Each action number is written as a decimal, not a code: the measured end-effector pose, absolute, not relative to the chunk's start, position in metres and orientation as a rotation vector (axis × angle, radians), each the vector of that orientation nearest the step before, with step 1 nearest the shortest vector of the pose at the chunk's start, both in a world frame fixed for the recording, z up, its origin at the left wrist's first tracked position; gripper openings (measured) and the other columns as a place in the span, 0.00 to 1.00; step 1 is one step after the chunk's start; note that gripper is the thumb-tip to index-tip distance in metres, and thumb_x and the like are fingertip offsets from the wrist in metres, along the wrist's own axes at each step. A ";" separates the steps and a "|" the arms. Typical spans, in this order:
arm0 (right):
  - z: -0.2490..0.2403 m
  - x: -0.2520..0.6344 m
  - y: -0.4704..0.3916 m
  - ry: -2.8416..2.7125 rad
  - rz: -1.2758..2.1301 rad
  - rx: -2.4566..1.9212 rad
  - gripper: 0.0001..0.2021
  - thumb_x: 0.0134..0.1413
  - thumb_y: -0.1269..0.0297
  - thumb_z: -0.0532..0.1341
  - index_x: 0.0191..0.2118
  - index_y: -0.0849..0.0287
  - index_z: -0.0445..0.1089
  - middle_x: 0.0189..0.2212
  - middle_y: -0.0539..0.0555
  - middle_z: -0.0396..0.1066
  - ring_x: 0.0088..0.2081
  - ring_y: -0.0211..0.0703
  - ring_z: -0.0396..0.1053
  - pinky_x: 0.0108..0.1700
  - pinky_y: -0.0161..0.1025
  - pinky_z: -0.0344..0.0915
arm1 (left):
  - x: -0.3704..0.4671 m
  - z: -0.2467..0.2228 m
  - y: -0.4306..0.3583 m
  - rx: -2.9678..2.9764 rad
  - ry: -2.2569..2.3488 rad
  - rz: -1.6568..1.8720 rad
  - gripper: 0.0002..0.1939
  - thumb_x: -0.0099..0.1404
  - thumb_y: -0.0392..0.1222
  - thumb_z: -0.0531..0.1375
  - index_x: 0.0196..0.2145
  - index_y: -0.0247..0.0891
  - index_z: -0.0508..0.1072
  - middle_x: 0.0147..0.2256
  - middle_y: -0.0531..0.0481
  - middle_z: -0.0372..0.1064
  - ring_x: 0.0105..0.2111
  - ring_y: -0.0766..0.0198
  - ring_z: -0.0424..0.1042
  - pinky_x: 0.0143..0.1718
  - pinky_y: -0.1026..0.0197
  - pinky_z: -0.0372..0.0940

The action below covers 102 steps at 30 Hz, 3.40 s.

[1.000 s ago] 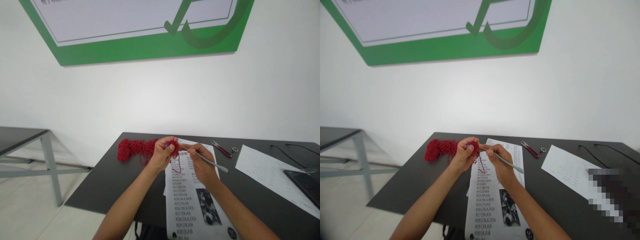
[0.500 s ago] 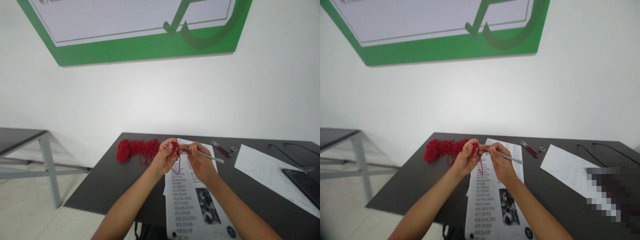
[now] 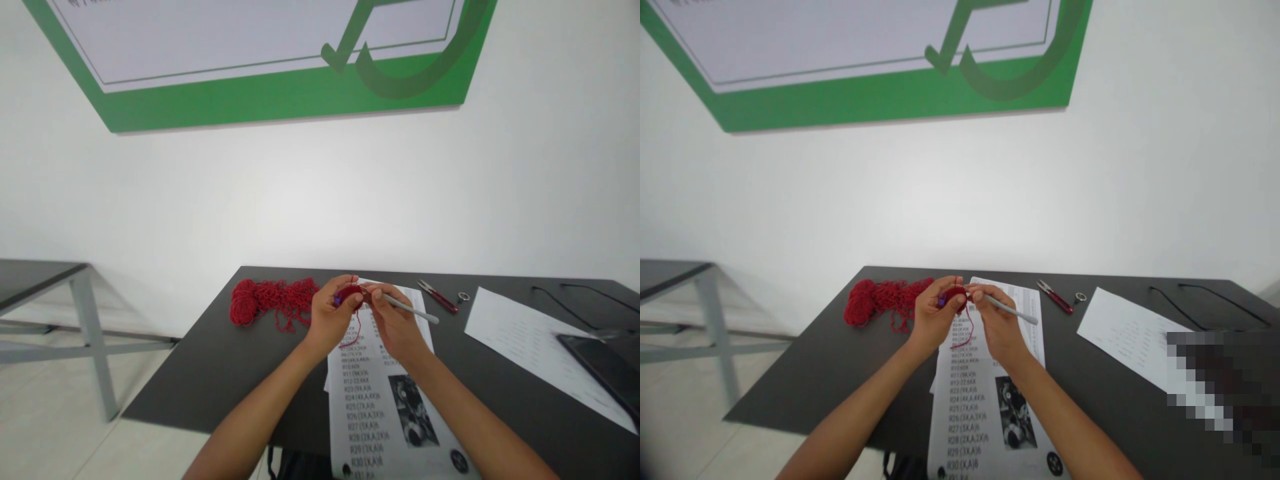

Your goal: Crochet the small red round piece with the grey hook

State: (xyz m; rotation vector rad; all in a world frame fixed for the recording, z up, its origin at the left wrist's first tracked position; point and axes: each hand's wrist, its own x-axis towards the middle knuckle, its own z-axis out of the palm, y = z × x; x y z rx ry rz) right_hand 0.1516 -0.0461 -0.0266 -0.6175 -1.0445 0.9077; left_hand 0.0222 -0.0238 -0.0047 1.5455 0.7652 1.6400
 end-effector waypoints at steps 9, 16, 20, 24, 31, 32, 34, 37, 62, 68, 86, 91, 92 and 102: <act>-0.015 0.162 -0.051 -1.201 0.521 -0.819 0.01 0.55 0.64 0.68 0.34 0.51 0.79 0.38 0.52 0.79 0.42 0.46 0.77 0.47 0.46 0.75 | 0.026 -0.008 -0.030 1.727 0.577 1.514 0.16 0.63 0.39 0.67 0.50 0.41 0.79 0.49 0.43 0.79 0.47 0.55 0.78 0.51 0.54 0.71; -0.012 0.162 -0.053 -1.249 0.421 -0.836 0.06 0.55 0.70 0.67 0.34 0.50 0.78 0.35 0.50 0.80 0.38 0.45 0.78 0.44 0.43 0.76 | 0.024 -0.001 -0.028 1.640 0.569 1.532 0.15 0.61 0.43 0.70 0.46 0.40 0.81 0.46 0.42 0.78 0.46 0.57 0.76 0.51 0.55 0.69; -0.014 0.162 -0.053 -1.300 0.406 -0.826 0.06 0.55 0.71 0.67 0.34 0.50 0.79 0.36 0.51 0.80 0.39 0.44 0.78 0.44 0.42 0.76 | 0.025 0.000 -0.025 1.340 0.507 1.465 0.16 0.53 0.43 0.75 0.40 0.39 0.83 0.36 0.47 0.78 0.36 0.63 0.74 0.41 0.61 0.68; -0.012 0.163 -0.052 -1.289 0.398 -0.855 0.07 0.54 0.72 0.67 0.33 0.51 0.79 0.36 0.50 0.80 0.39 0.43 0.78 0.44 0.40 0.75 | 0.021 0.007 -0.023 0.966 0.473 1.301 0.18 0.52 0.49 0.75 0.36 0.35 0.83 0.30 0.50 0.76 0.29 0.68 0.71 0.35 0.65 0.66; -0.008 0.172 -0.051 -1.318 0.435 -0.891 0.06 0.55 0.70 0.67 0.31 0.52 0.78 0.34 0.51 0.80 0.37 0.44 0.77 0.42 0.41 0.75 | 0.002 0.007 -0.004 1.144 0.528 0.874 0.26 0.56 0.61 0.69 0.24 0.32 0.75 0.22 0.52 0.66 0.22 0.68 0.63 0.25 0.64 0.60; -0.009 0.173 -0.050 -1.334 0.449 -0.886 0.06 0.55 0.70 0.66 0.31 0.52 0.78 0.34 0.51 0.80 0.37 0.44 0.77 0.42 0.41 0.75 | 0.000 0.005 -0.001 1.210 0.541 0.879 0.28 0.57 0.64 0.67 0.22 0.33 0.73 0.21 0.52 0.64 0.22 0.69 0.62 0.26 0.64 0.59; -0.011 0.174 -0.047 -1.362 0.472 -0.881 0.06 0.55 0.71 0.66 0.31 0.51 0.78 0.34 0.51 0.80 0.37 0.44 0.77 0.41 0.41 0.74 | -0.004 0.001 0.005 1.361 0.564 0.894 0.33 0.60 0.68 0.62 0.19 0.33 0.70 0.20 0.53 0.62 0.22 0.69 0.60 0.27 0.64 0.58; -0.015 0.175 -0.045 -1.366 0.494 -0.885 0.06 0.55 0.71 0.66 0.31 0.51 0.78 0.34 0.50 0.80 0.37 0.43 0.77 0.42 0.41 0.74 | -0.008 0.002 0.008 1.527 0.542 0.922 0.33 0.60 0.70 0.61 0.20 0.33 0.74 0.23 0.49 0.66 0.26 0.65 0.64 0.31 0.62 0.60; -0.018 0.154 -0.051 -0.863 1.060 -0.620 0.10 0.40 0.61 0.78 0.30 0.52 0.79 0.34 0.48 0.80 0.35 0.39 0.77 0.41 0.37 0.74 | 0.020 -0.007 -0.014 1.200 0.377 1.286 0.24 0.51 0.48 0.76 0.46 0.40 0.82 0.32 0.48 0.79 0.29 0.66 0.74 0.33 0.64 0.69; -0.017 0.158 -0.052 -0.921 1.052 -0.621 0.12 0.42 0.59 0.77 0.33 0.52 0.78 0.33 0.48 0.79 0.33 0.39 0.76 0.36 0.36 0.75 | 0.020 -0.006 -0.017 1.222 0.464 1.328 0.26 0.49 0.45 0.77 0.47 0.38 0.82 0.32 0.48 0.80 0.28 0.66 0.74 0.33 0.63 0.70; -0.005 0.166 -0.058 -1.140 0.536 -0.834 0.14 0.63 0.50 0.62 0.34 0.55 0.69 0.29 0.51 0.77 0.32 0.43 0.75 0.37 0.41 0.71 | 0.020 -0.003 -0.020 1.471 0.589 1.373 0.24 0.53 0.49 0.74 0.45 0.34 0.82 0.29 0.50 0.76 0.27 0.66 0.71 0.32 0.63 0.69; -0.001 0.165 -0.060 -1.193 0.433 -0.867 0.12 0.63 0.51 0.62 0.34 0.54 0.68 0.29 0.51 0.77 0.32 0.44 0.76 0.36 0.42 0.71 | 0.017 -0.006 -0.017 1.583 0.632 1.381 0.20 0.56 0.49 0.72 0.44 0.36 0.82 0.31 0.49 0.78 0.29 0.63 0.74 0.37 0.60 0.71; -0.001 0.165 -0.060 -1.203 0.411 -0.870 0.12 0.63 0.51 0.61 0.34 0.54 0.68 0.29 0.51 0.77 0.32 0.45 0.76 0.36 0.42 0.71 | 0.017 -0.005 -0.017 1.623 0.643 1.385 0.18 0.57 0.49 0.71 0.42 0.36 0.82 0.31 0.49 0.78 0.31 0.62 0.75 0.38 0.59 0.71; -0.004 0.174 -0.060 -1.464 0.202 -0.843 0.06 0.66 0.61 0.59 0.36 0.52 0.70 0.33 0.52 0.76 0.37 0.46 0.75 0.40 0.44 0.73 | 0.014 0.006 -0.026 1.943 0.725 1.576 0.13 0.60 0.38 0.68 0.44 0.41 0.83 0.34 0.48 0.81 0.32 0.59 0.78 0.37 0.58 0.72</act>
